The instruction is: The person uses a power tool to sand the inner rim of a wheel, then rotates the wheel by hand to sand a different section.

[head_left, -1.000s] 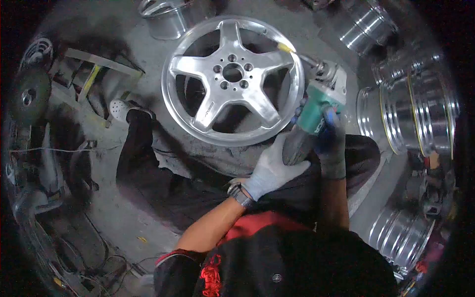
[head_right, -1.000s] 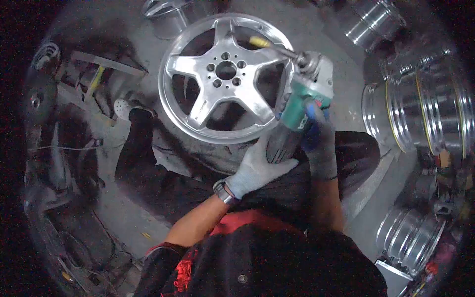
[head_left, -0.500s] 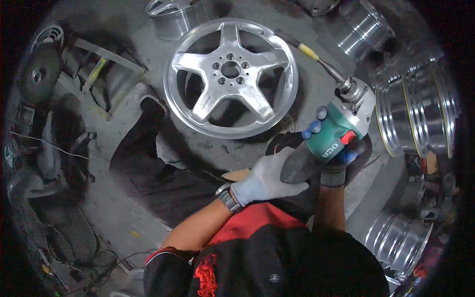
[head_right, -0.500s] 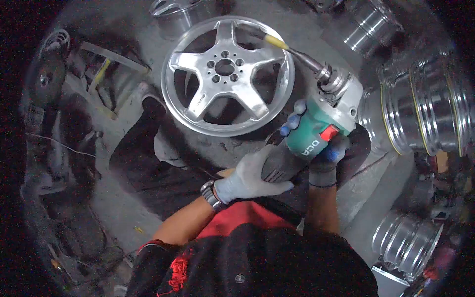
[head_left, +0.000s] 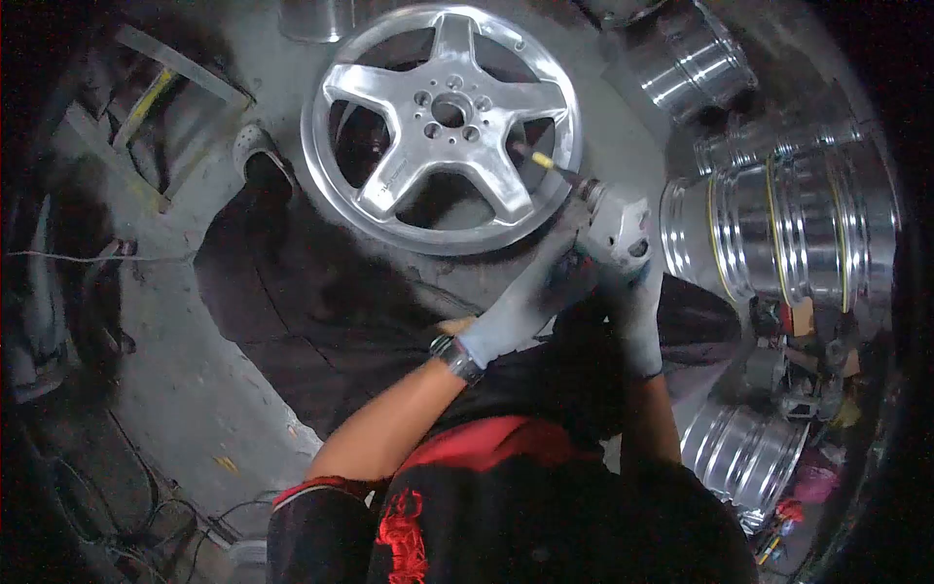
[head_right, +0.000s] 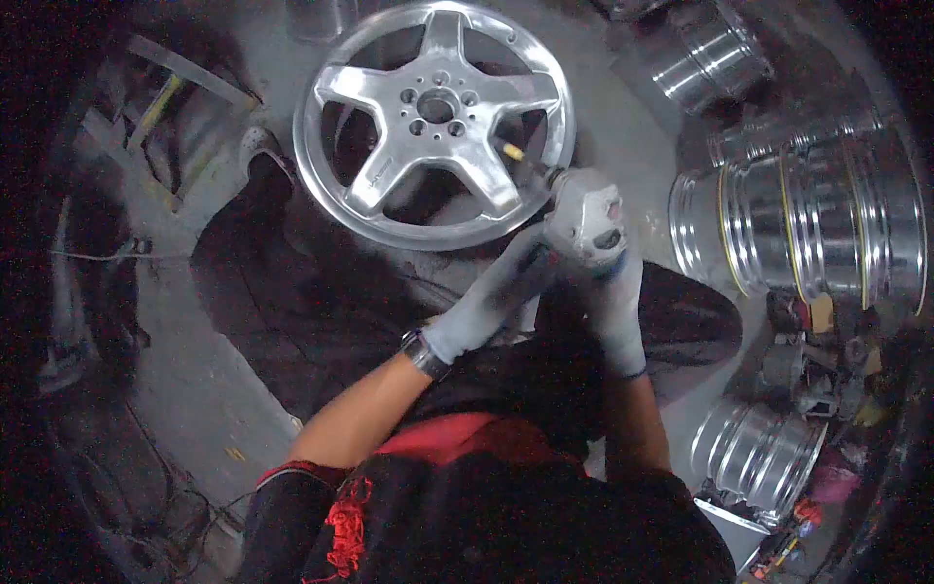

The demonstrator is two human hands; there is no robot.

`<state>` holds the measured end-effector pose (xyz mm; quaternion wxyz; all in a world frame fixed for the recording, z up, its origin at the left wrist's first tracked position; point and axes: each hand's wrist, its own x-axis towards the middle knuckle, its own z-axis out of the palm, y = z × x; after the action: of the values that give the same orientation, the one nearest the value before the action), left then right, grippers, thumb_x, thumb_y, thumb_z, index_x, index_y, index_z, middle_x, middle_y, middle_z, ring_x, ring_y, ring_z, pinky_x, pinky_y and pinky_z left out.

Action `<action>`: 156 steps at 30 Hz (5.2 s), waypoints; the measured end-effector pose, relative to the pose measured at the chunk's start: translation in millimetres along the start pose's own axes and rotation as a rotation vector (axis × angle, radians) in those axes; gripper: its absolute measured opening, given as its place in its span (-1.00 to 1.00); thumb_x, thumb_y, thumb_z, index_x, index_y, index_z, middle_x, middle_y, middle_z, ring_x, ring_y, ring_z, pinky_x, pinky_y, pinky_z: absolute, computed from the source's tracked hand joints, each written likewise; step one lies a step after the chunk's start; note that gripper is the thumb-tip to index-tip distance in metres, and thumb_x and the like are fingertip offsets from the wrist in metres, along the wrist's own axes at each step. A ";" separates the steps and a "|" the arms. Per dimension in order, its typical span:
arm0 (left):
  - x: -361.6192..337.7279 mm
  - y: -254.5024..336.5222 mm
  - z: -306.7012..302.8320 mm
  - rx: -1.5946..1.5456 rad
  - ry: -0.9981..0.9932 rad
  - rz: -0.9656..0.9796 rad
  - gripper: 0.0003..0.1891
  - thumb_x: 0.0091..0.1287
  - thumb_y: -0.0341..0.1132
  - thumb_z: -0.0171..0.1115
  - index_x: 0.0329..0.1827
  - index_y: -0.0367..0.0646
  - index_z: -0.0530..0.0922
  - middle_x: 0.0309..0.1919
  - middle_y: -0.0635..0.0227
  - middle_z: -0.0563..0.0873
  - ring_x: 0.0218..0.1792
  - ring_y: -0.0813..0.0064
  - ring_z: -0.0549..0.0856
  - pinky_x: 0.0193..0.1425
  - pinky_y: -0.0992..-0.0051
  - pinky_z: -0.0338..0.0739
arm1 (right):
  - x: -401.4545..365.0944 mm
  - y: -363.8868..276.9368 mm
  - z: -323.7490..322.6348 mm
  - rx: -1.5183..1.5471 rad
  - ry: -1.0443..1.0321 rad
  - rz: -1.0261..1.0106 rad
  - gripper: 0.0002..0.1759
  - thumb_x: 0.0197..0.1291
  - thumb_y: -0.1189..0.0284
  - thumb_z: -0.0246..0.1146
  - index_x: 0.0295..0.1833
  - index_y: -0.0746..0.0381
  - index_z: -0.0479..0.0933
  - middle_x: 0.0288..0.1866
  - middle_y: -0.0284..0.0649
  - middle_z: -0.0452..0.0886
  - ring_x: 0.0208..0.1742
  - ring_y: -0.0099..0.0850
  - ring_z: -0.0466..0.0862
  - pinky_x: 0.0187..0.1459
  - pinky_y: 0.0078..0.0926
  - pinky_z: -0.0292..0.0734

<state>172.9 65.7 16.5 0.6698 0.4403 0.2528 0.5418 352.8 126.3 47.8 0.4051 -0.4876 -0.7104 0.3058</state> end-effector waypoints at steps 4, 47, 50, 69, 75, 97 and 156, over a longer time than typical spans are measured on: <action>29.4 -8.9 5.4 -0.165 0.079 0.073 -0.39 0.57 -0.21 0.16 0.59 -0.20 0.20 0.44 0.22 0.41 0.45 0.45 0.40 0.59 0.39 0.23 | 15.0 -5.8 -9.4 0.134 -0.013 0.273 -0.23 0.06 0.41 0.56 0.35 0.35 0.37 0.17 -0.10 0.63 0.19 -0.33 0.64 0.17 -0.35 0.59; 36.8 -87.8 -19.2 -0.462 -0.056 -0.563 -0.26 0.43 -0.46 0.30 0.62 -0.15 0.16 0.46 0.22 0.43 0.45 0.32 0.44 0.52 0.29 0.41 | -3.2 52.9 -23.4 0.074 -0.559 0.527 0.06 -0.08 0.38 0.67 0.50 0.27 0.21 0.33 -0.13 0.50 0.32 -0.33 0.54 0.34 -0.30 0.53; 31.7 -99.7 -8.0 -0.653 0.004 -0.557 -0.27 0.42 -0.47 0.31 0.61 -0.24 0.16 0.42 0.19 0.47 0.39 0.34 0.50 0.47 0.32 0.47 | -0.5 44.2 -28.4 0.152 -0.529 0.696 0.05 -0.06 0.37 0.66 0.51 0.29 0.21 0.33 -0.13 0.50 0.33 -0.34 0.54 0.35 -0.33 0.52; 35.9 -91.4 -14.8 -0.335 -0.108 -0.471 -0.26 0.48 -0.44 0.21 0.66 -0.17 0.07 0.48 0.18 0.41 0.42 0.32 0.48 0.51 0.30 0.42 | -4.8 42.0 -20.0 0.115 -0.496 0.543 0.03 -0.05 0.33 0.66 0.49 0.33 0.23 0.25 -0.12 0.60 0.27 -0.33 0.61 0.27 -0.31 0.57; 29.5 -79.2 -31.1 -0.342 -0.020 -0.534 -0.31 0.45 -0.48 0.23 0.62 -0.22 0.18 0.43 0.18 0.48 0.40 0.34 0.51 0.50 0.32 0.43 | -6.7 54.6 -5.7 0.225 -0.528 0.670 -0.03 -0.04 0.34 0.63 0.46 0.20 0.27 0.34 -0.17 0.50 0.32 -0.29 0.55 0.34 -0.27 0.53; 13.8 -93.7 -38.2 -0.393 0.074 -0.733 -0.38 0.35 -0.34 0.44 0.44 -0.24 0.43 0.27 0.26 0.64 0.27 0.43 0.60 0.41 0.37 0.49 | -18.7 63.0 4.0 0.138 -0.536 0.475 -0.04 0.00 0.39 0.54 0.51 0.29 0.23 0.37 -0.07 0.48 0.37 -0.23 0.53 0.37 -0.21 0.48; 9.6 -72.4 -42.2 -0.480 0.034 -0.647 -0.42 0.44 -0.32 0.29 0.48 -0.28 0.37 0.31 0.21 0.58 0.21 0.42 0.64 0.28 0.42 0.56 | -21.0 60.5 11.6 0.199 -0.530 0.278 0.10 -0.09 0.39 0.66 0.56 0.24 0.22 0.38 -0.13 0.50 0.39 -0.32 0.50 0.39 -0.28 0.46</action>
<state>177.6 86.3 -65.2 0.8852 0.1601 0.2558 0.3541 373.7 126.5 -13.8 0.2055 -0.4414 -0.6844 0.5427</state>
